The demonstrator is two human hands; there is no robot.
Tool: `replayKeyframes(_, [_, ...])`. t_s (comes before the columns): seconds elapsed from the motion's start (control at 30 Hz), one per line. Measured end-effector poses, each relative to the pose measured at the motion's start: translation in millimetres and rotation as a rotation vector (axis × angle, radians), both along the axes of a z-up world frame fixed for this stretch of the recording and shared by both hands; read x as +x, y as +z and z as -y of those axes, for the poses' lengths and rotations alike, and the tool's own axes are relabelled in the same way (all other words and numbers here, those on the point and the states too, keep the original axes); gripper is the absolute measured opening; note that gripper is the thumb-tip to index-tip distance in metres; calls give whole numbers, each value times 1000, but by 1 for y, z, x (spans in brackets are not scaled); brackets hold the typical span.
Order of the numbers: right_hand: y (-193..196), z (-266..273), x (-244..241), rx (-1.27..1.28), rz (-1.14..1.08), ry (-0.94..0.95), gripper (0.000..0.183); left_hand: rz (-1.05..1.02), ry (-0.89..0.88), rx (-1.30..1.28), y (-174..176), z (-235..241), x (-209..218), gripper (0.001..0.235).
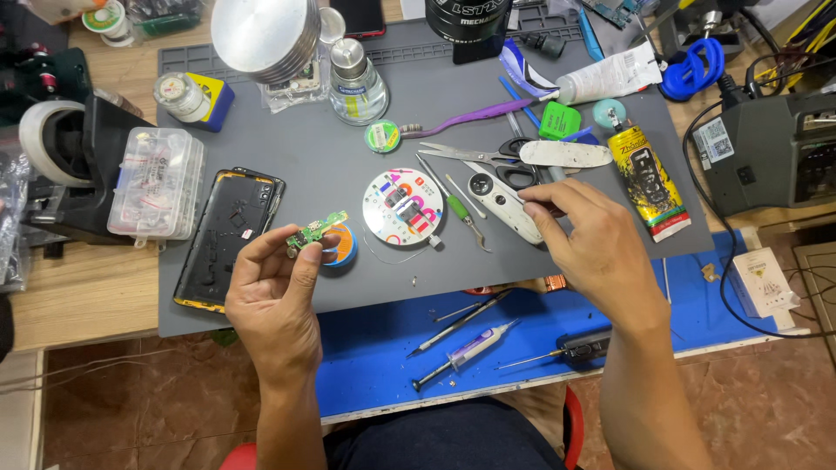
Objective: The person works on a small green circuit board, using a green-handled tool to scrape or clean its surface. They then use a handheld magnifying glass to inspect the board closely. Later, they apply a substance from a small black bottle onto the board and spread it with a cotton swab.
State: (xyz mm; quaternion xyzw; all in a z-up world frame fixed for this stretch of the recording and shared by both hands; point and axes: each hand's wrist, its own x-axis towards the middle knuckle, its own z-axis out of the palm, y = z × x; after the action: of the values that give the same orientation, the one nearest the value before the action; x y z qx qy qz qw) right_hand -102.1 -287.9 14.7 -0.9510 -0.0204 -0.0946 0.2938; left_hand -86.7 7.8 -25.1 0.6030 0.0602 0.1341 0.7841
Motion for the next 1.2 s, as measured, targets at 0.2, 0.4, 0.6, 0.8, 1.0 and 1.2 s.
replayKeyframes(0.2, [-8,27,2,-33,36,-240,21,5,59,-4,-6,-5,4,23])
replayKeyframes(0.4, [-84,0,14,-278,69,-107,49,-20,-37,-36,-7,17,18,23])
replayKeyframes(0.6, [-30,-23,22,386,-273,-466,51,42,-152,-154,6,31,36,26])
replayKeyframes(0.8, [-2,-52,22,959,-145,-47,43,42,-172,-219,22,40,53,26])
replayKeyframes(1.0, [3,-89,28,787,-69,34,32,55,-241,-313,44,39,55,23])
replayKeyframes(1.2, [-5,-121,31,946,79,107,49,57,-206,-329,36,29,53,27])
